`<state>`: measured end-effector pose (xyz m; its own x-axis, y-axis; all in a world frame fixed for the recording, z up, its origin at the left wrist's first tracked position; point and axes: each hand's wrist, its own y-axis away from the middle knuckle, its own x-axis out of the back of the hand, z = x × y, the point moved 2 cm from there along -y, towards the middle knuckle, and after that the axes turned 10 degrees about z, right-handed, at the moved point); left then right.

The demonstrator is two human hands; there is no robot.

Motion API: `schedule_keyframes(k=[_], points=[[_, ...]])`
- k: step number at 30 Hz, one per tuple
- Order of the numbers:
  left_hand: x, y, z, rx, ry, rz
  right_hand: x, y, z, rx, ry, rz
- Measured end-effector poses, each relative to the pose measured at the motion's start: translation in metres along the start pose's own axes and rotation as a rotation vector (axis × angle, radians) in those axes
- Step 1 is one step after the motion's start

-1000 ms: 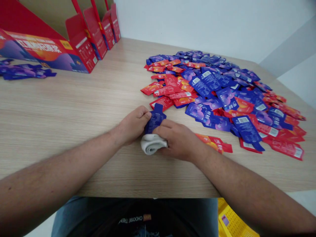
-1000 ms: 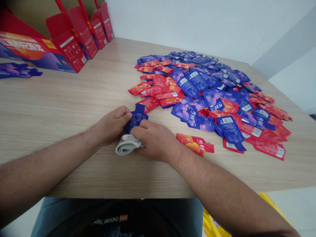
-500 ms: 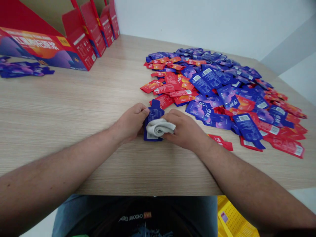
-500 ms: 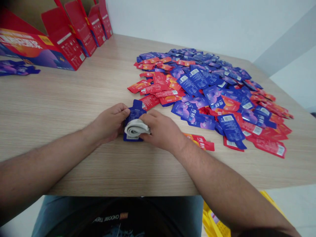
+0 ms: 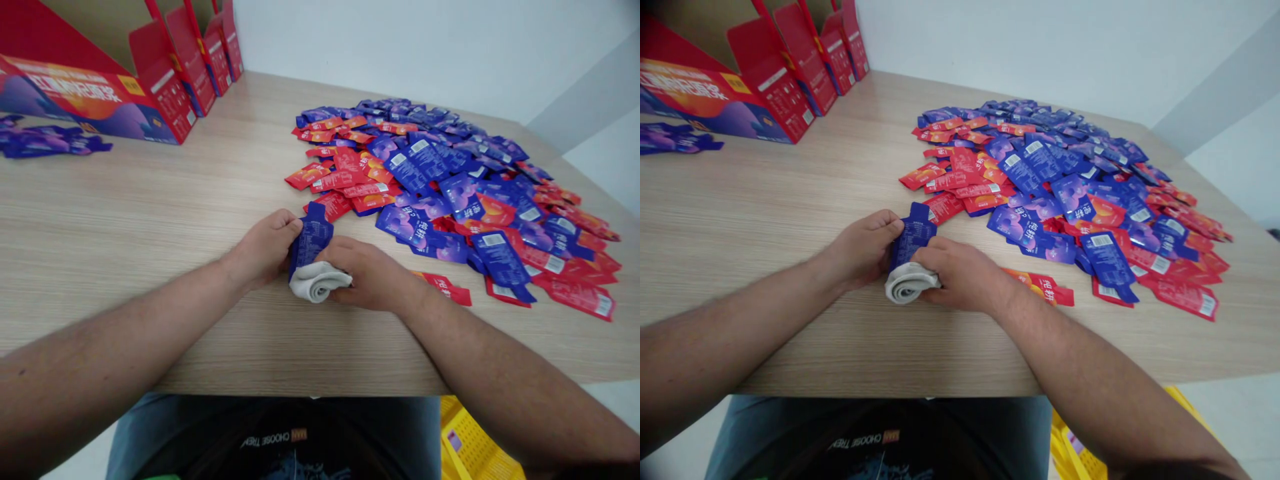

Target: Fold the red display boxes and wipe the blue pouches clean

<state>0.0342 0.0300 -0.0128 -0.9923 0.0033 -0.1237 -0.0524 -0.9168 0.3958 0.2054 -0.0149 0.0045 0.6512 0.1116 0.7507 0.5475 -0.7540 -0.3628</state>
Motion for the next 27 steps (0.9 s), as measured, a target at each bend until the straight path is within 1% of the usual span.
schedule_keyframes(k=[1,2,4,5,6,7,10,11,12,14,15,16,19,20,21,24,25,26,27], points=[[0.0,-0.001,0.0,0.004,0.005,0.003,0.001,0.0,0.0,-0.004,-0.006,0.014],[0.0,-0.001,0.0,0.012,0.013,0.009,0.002,-0.001,0.002,-0.03,0.003,0.064],[0.0,-0.001,0.0,0.034,0.035,0.02,0.006,-0.002,0.006,-0.12,0.043,0.203],[0.0,-0.001,0.001,0.042,0.046,0.024,0.007,-0.002,0.008,-0.158,0.056,0.253],[0.0,0.0,0.001,0.044,0.055,0.026,0.007,-0.002,0.009,-0.173,0.055,0.269],[-0.001,0.0,0.002,0.042,0.055,0.027,0.006,-0.002,0.009,-0.159,0.038,0.25],[-0.001,0.001,0.004,0.032,0.028,0.032,0.002,-0.002,0.006,-0.012,-0.054,0.123],[-0.001,0.001,0.004,0.034,0.025,0.037,0.002,-0.002,0.006,0.008,-0.058,0.12],[-0.001,0.001,0.004,0.038,0.03,0.041,0.002,-0.002,0.006,-0.006,-0.04,0.151],[0.0,0.0,0.003,0.037,0.054,0.051,0.004,-0.002,0.007,-0.094,0.028,0.264],[0.0,0.0,0.002,0.032,0.057,0.052,0.004,-0.002,0.007,-0.125,0.05,0.294],[0.0,0.0,0.002,0.025,0.05,0.049,0.004,-0.001,0.006,-0.127,0.051,0.282],[0.0,-0.001,0.0,-0.01,0.007,0.034,-0.001,-0.001,-0.001,-0.021,0.003,0.095],[0.0,0.0,0.0,-0.024,0.0,0.031,-0.003,0.0,-0.002,-0.003,0.004,0.055],[-0.001,0.0,0.0,-0.032,-0.003,0.032,-0.003,0.0,-0.003,-0.01,0.022,0.055],[-0.001,0.002,-0.001,-0.025,-0.001,0.036,-0.002,0.0,-0.002,-0.094,0.125,0.216],[0.0,0.002,-0.001,-0.03,-0.01,0.042,-0.003,0.0,-0.004,-0.107,0.147,0.236],[0.0,0.002,-0.001,-0.046,-0.031,0.047,-0.004,0.0,-0.006,-0.104,0.16,0.214],[0.001,0.002,-0.002,-0.072,-0.058,0.055,-0.007,0.0,-0.008,-0.087,0.166,0.156]])
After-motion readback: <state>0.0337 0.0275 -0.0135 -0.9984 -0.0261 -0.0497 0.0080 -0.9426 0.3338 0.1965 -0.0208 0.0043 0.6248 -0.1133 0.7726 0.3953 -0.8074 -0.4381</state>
